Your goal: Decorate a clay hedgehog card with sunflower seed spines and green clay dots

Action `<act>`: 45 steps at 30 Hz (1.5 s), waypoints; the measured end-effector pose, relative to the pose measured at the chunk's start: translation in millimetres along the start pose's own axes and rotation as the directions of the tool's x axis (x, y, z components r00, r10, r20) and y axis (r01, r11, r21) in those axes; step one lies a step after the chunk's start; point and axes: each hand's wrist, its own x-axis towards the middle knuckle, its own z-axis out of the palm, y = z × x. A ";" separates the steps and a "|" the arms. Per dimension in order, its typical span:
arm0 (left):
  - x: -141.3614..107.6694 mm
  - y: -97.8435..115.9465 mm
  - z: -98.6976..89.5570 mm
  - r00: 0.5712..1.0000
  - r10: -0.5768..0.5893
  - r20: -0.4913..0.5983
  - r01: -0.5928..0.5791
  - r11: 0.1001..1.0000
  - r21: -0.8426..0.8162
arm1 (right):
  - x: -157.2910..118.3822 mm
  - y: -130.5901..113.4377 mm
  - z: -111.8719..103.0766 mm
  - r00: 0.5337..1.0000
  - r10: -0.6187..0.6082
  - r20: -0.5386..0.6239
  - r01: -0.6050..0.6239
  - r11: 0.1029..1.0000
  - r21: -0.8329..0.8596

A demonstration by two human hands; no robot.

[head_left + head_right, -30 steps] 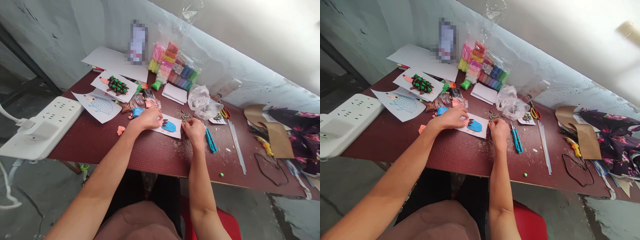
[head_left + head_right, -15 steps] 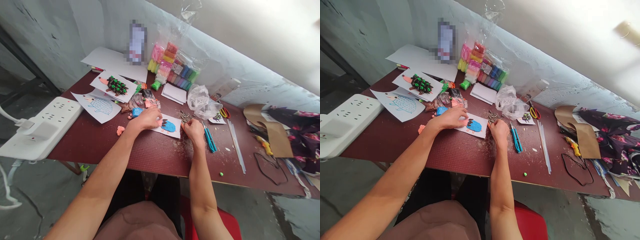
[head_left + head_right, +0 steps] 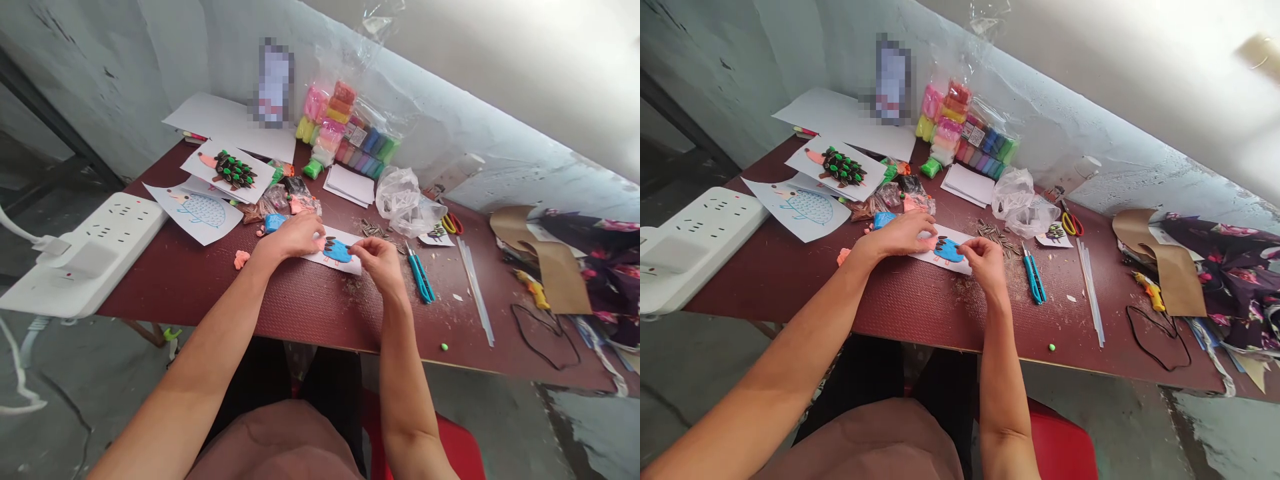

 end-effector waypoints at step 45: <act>2.3 -0.1 5.3 0.999 -0.016 -0.043 0.018 0.999 0.037 | -8.6 -12.0 49.9 0.997 0.045 -0.057 -0.061 0.946 -0.319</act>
